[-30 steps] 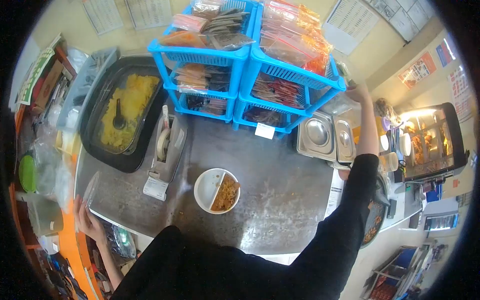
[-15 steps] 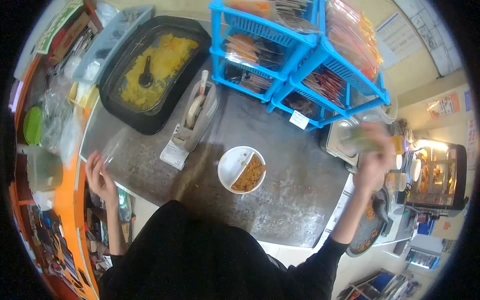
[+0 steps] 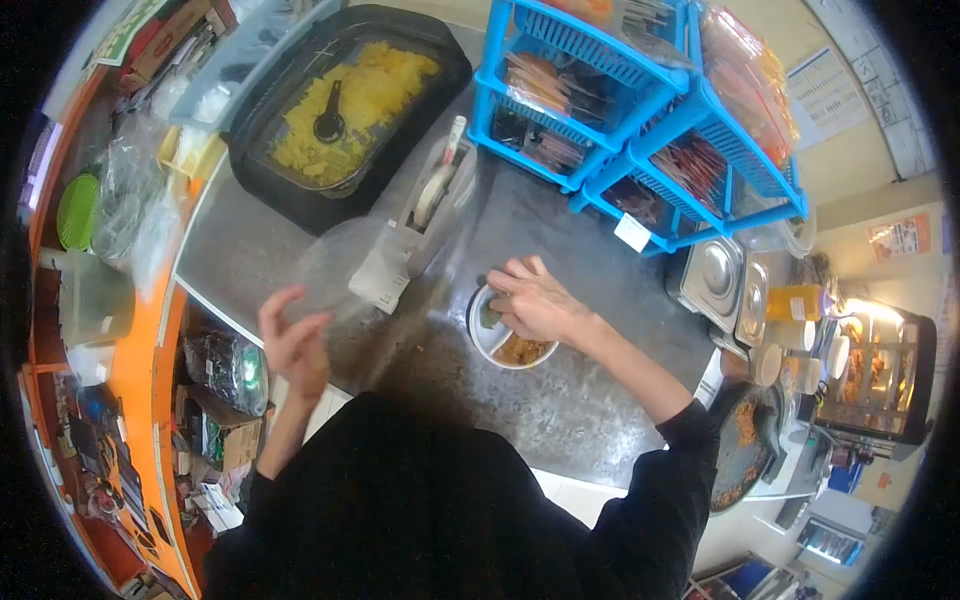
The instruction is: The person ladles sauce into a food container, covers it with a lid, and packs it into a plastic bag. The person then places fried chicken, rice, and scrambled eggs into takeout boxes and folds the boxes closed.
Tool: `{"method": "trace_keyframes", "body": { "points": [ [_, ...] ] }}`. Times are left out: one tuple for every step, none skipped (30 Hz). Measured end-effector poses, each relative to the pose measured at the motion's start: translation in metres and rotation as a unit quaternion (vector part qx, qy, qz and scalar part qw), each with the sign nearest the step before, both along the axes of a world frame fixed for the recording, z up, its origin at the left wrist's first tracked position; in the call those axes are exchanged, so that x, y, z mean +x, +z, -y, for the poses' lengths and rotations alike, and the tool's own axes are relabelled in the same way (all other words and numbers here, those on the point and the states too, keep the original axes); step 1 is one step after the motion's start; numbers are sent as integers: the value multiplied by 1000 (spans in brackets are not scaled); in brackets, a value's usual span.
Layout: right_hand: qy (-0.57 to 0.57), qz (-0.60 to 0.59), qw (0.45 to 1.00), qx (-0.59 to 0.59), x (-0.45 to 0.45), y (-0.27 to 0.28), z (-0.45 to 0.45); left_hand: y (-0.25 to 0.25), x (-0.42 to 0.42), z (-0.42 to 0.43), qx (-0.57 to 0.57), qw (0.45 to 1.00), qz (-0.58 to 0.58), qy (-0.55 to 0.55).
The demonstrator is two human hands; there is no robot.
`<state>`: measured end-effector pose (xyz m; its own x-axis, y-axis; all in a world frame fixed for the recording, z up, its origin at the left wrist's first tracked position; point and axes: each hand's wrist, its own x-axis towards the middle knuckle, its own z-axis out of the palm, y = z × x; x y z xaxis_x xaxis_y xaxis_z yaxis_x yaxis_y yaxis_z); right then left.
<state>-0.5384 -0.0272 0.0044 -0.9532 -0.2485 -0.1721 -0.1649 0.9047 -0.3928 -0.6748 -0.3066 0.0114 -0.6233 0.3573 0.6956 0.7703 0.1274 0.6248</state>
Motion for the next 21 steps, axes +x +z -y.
{"method": "trace_keyframes", "body": {
  "points": [
    [-13, 24, 1000, 4, 1, 1, 1, -5, 8, -9, -13, 1000, -7, -27],
    [-36, 4, 999, -21, 3, 1, -1, -10, 15, -20, -24, 998, -16, -55],
    [-59, -16, 997, -45, 8, -2, -5, -15, 22, -32, -11, 996, -29, -82],
    [-80, -37, 994, -68, 12, -5, -10, -21, 29, -44, 4, 993, -42, -107],
    [-120, -54, 983, -131, 17, -11, -21, -33, 35, -56, 6, 992, -40, -122],
    [-160, -71, 965, -194, 22, -20, -33, -46, 41, -66, 8, 990, -38, -137],
    [-200, -89, 941, -257, 24, -19, -36, -55, 47, -76, 15, 987, -53, -154],
    [-261, -70, 891, -365, 30, -16, -35, -63, 52, -86, 24, 983, -69, -171],
    [-317, -53, 824, -467, 35, -4, -26, -69, 55, -95, 33, 978, -85, -189],
    [-366, -35, 742, -561, 40, 2, -17, -74, 59, -100, 23, 971, -108, -210],
    [-342, -62, 727, -592, 47, 2, -9, -78, 65, -102, 12, 964, -128, -232],
    [-393, -119, 752, -515, 51, 0, -1, -80, 69, -103, 1, 956, -149, -252],
    [-439, -172, 768, -433, 56, -4, 7, -76, 70, -101, -25, 945, -160, -283],
    [-480, -222, 775, -347, 61, -8, 14, -72, 74, -100, -33, 943, -123, -308],
    [-532, -181, 708, -428, 67, -8, 21, -66, 81, -100, -42, 938, -86, -333],
    [-559, -189, 678, -437, 69, -13, 24, -61, 85, -99, -50, 932, -48, -356],
    [-585, -198, 649, -445, 69, -21, 27, -57, 82, -94, -28, 922, 11, -386],
    [-609, -205, 618, -452, 67, -27, 31, -56, 87, -99, 22, 939, 114, -325],
    [-611, -221, 609, -456, 62, -27, 37, -55, 95, -108, 71, 939, 214, -258],
    [-618, -214, 625, -426, 56, -27, 41, -56, 99, -113, 118, 925, 311, -186],
    [-625, -207, 640, -395, 49, -28, 44, -65, 93, -118, 45, 918, 366, -146]
  ]
}}
